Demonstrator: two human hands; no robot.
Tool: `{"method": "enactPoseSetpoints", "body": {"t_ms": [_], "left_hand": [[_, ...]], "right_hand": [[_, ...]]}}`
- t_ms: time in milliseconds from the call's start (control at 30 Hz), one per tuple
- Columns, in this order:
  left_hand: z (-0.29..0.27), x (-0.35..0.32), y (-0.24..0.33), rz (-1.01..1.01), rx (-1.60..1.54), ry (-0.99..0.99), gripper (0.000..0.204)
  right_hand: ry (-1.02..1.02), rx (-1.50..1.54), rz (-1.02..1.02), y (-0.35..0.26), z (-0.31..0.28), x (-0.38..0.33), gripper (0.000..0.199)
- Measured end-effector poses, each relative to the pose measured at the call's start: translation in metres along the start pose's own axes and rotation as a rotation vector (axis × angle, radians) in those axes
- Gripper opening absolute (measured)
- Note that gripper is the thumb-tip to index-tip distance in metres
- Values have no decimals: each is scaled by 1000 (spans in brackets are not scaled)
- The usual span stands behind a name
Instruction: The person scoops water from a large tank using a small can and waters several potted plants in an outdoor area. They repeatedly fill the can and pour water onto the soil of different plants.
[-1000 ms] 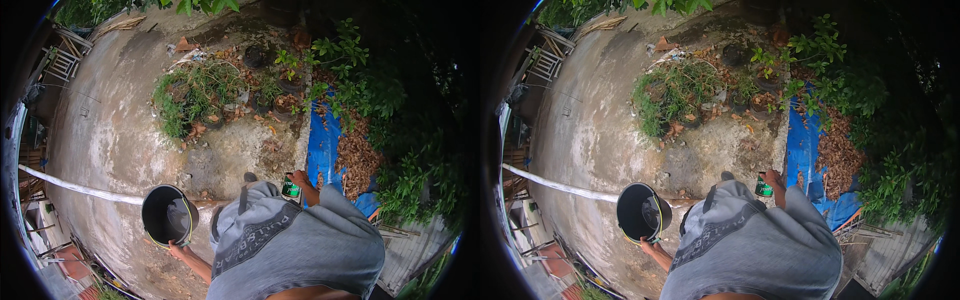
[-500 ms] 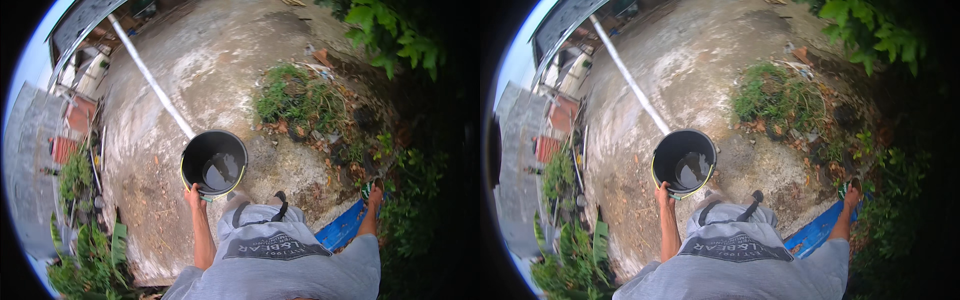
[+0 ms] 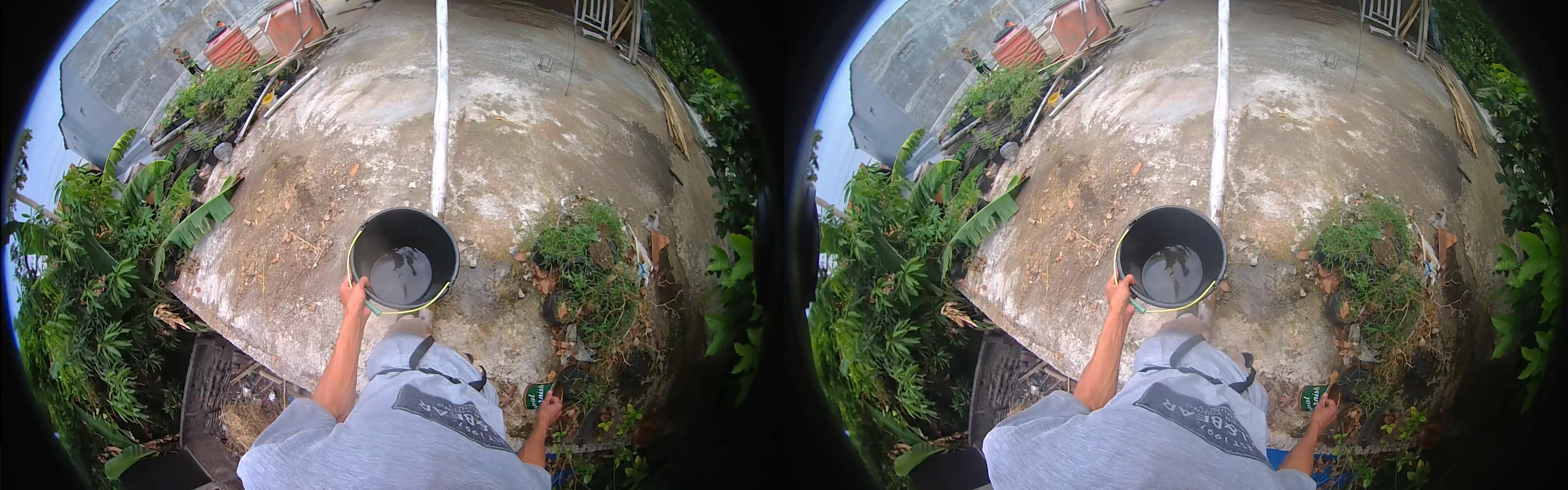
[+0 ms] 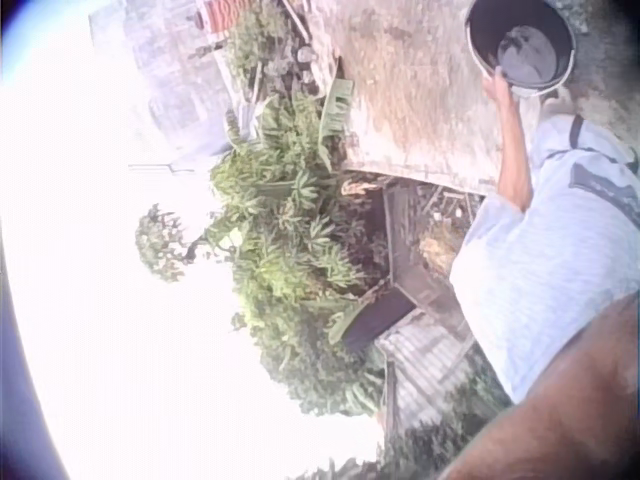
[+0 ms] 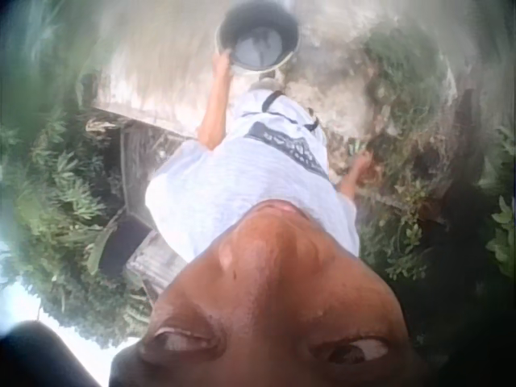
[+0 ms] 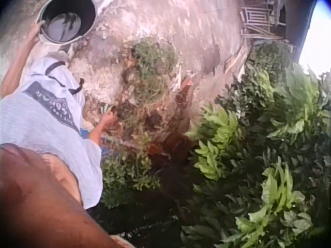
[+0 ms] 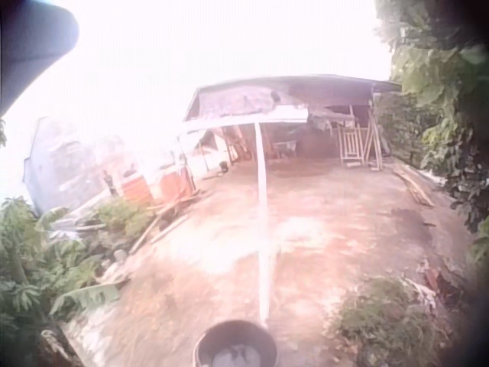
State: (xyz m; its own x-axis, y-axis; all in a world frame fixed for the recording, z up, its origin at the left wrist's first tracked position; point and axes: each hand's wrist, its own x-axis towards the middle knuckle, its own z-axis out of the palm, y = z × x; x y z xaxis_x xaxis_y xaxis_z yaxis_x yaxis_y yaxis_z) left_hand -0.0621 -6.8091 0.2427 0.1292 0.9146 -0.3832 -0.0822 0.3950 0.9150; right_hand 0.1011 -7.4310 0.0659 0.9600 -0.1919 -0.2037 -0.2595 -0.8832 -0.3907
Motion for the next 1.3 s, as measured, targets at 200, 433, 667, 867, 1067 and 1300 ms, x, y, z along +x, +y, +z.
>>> {"method": "enactPoseSetpoints", "body": {"t_ms": [200, 433, 667, 867, 1067, 1300], "left_hand": [[-56, 41, 8, 1, -99, 286, 22], [-148, 120, -25, -117, -366, 627, 54], [-227, 155, -43, -50, -416, 965, 70], [-290, 167, -45, 10, -509, 1071, 68], [-298, 167, -52, 60, -560, 1259, 59], [-297, 189, -70, 37, -640, 1361, 55]], "right_hand": [[-304, -68, -123, -138, 18, -10, 41], [-228, -49, -239, -209, 38, -8, 36], [-145, -24, -377, -235, 61, -18, 37], [-270, 110, -550, -316, 114, -3, 39], [-319, 30, -624, -451, 179, 28, 33], [-359, 86, -874, -599, 230, 55, 36]]}}
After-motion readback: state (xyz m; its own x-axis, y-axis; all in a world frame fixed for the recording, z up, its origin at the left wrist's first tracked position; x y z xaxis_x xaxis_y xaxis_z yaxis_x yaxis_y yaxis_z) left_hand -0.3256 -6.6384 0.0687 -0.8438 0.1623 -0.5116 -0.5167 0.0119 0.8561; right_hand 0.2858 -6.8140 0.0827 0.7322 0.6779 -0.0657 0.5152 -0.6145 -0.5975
